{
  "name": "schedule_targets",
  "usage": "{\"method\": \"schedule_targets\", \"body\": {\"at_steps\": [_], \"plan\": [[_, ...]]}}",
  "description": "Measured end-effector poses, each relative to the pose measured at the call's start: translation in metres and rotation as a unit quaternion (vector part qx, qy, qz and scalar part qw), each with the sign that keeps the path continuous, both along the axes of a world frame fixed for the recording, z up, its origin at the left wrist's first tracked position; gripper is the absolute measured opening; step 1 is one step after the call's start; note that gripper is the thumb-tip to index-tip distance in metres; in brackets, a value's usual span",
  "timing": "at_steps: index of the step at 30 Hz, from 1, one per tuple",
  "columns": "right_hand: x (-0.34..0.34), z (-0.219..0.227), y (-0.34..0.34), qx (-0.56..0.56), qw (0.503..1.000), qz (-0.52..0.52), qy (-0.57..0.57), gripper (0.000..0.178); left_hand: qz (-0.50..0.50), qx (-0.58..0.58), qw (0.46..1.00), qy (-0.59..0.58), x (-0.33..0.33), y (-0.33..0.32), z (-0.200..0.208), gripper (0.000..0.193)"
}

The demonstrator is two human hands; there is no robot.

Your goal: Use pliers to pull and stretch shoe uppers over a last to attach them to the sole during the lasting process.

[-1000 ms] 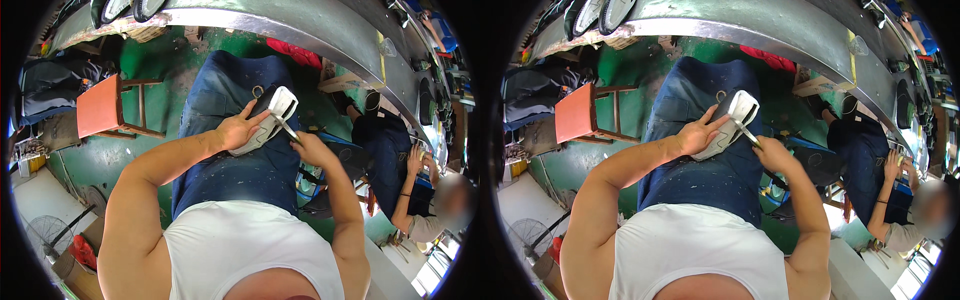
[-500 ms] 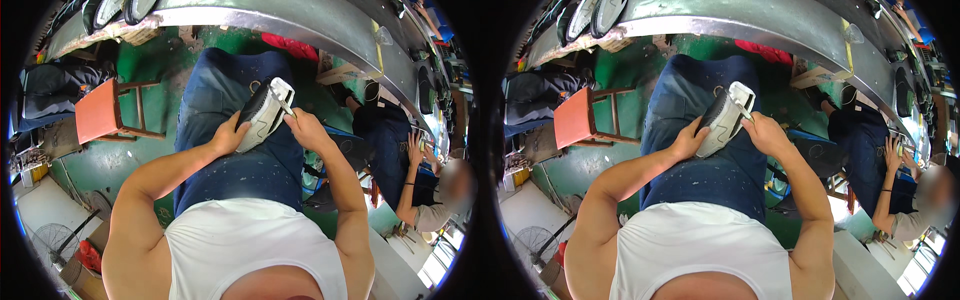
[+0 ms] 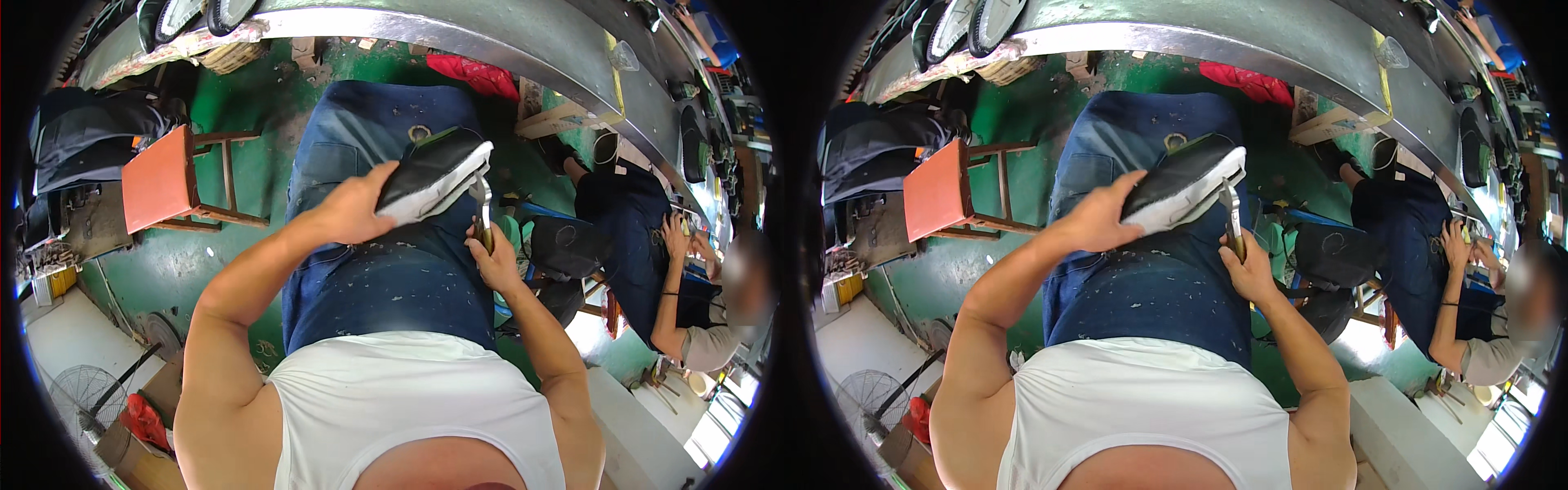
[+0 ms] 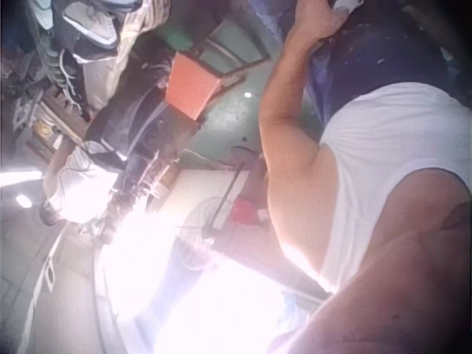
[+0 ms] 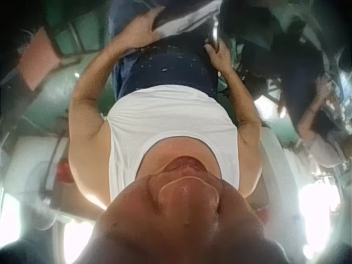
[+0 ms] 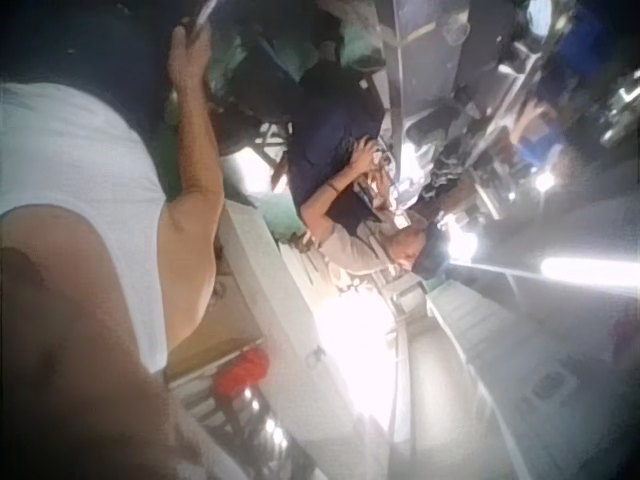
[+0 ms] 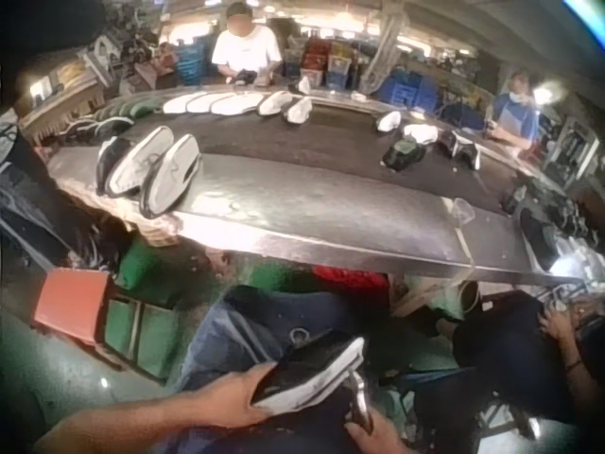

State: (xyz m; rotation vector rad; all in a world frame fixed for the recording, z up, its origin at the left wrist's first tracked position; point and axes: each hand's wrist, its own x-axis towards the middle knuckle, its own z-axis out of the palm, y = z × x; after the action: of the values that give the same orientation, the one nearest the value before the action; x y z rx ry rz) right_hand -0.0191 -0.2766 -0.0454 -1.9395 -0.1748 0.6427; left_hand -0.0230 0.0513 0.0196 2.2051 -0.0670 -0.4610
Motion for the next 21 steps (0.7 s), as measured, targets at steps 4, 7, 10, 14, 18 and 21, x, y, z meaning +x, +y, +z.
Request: {"method": "schedule_targets", "body": {"at_steps": [4, 7, 10, 14, 18, 21], "plan": [[-0.013, 0.0, 0.004, 0.079, 0.993, -0.086, -0.025, 0.03, 0.071, -0.106, 0.97, -0.206, 0.031, 0.014, 0.047, 0.052], [-0.008, -0.007, -0.005, 0.078, 0.996, -0.043, -0.029, 0.038, 0.123, -0.324, 0.912, -0.22, 0.063, 0.0, 0.058, 0.042], [-0.001, 0.017, 0.001, 0.01, 0.999, -0.035, -0.023, 0.029, 0.117, -0.208, 0.948, -0.213, 0.108, -0.009, 0.052, 0.041], [0.01, 0.04, 0.002, -0.027, 1.0, 0.015, 0.002, 0.028, 0.055, -0.018, 0.989, 0.135, 0.132, -0.012, -0.038, 0.07], [0.025, 0.06, 0.006, -0.075, 0.99, 0.121, -0.017, 0.028, 0.072, -0.083, 0.991, 0.071, 0.049, -0.005, -0.062, 0.04], [0.044, 0.068, 0.024, -0.093, 0.971, 0.209, -0.075, 0.047, 0.16, -0.017, 0.987, -0.018, 0.022, -0.019, -0.052, 0.025]]}}
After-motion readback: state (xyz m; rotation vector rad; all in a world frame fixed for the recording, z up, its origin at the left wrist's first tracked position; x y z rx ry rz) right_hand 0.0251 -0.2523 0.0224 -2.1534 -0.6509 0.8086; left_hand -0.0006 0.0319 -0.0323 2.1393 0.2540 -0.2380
